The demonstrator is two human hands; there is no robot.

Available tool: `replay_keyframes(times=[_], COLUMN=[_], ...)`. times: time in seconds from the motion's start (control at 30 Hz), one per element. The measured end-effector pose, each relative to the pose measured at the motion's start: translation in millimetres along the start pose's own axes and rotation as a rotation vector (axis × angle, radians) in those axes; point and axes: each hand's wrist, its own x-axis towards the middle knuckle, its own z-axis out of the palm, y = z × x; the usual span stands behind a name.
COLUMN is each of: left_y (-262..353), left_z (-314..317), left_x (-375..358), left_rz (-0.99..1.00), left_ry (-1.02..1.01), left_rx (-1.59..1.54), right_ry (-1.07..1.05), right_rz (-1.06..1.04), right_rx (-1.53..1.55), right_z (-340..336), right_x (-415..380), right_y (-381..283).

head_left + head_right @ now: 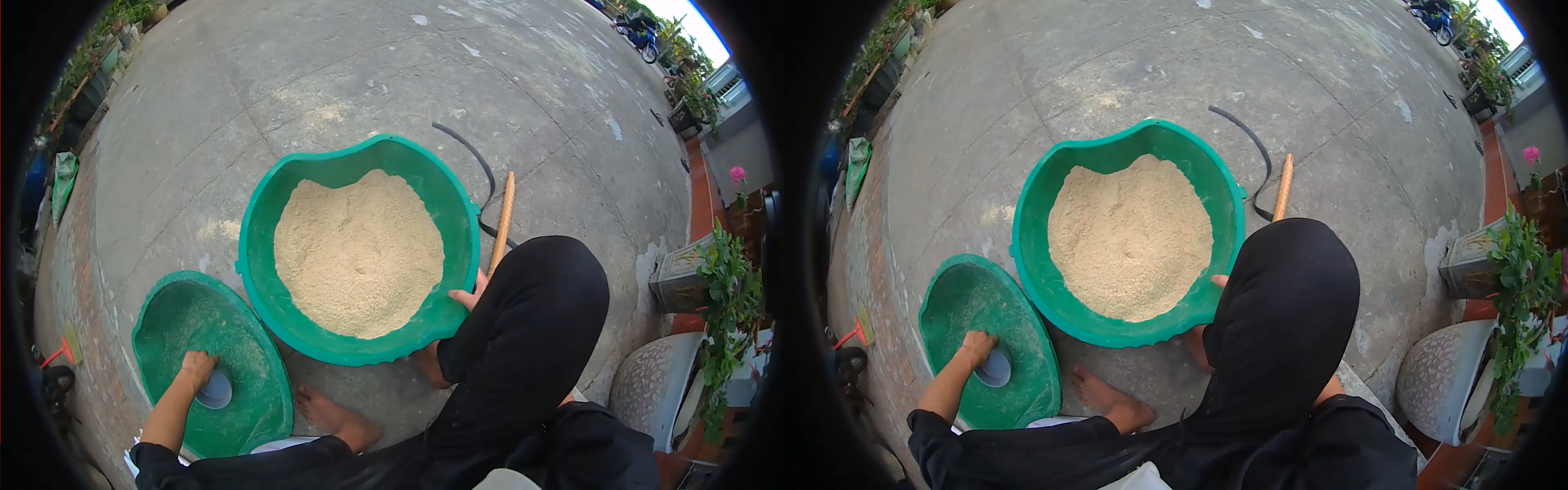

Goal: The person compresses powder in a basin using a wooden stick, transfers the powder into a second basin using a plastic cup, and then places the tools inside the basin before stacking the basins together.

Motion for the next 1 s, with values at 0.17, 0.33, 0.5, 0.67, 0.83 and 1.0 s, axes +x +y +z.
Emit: replay_keyframes(times=[0.17, 0.33, 0.5, 0.67, 0.83, 1.0], left_y=[0, -21, -28, 17, 78, 115], left_z=[16, -56, -174, -303, -360, -360], left_x=[-22, -62, -120, -139, -67, -11], left_rz=[-0.054, -0.098, -0.205, -0.149, 0.209, 0.314], left_ry=[0.192, 0.340, 0.644, 0.870, 0.963, 0.979], left_rx=[-0.147, -0.203, -0.357, -0.560, -0.753, -0.870], right_ry=[-0.063, 0.289, -0.022, -0.689, -0.913, -0.648], right_rz=[0.127, -0.095, -0.375, -0.270, -0.229, -0.217], right_rx=[0.061, -0.320, -0.152, -0.072, 0.000, 0.042], right_z=[-9, -25, -15, 42, 79, 77], right_x=[2, 4, 33, 59, 66, 79], right_y=[2, -47, -127, -178, -188, -157])
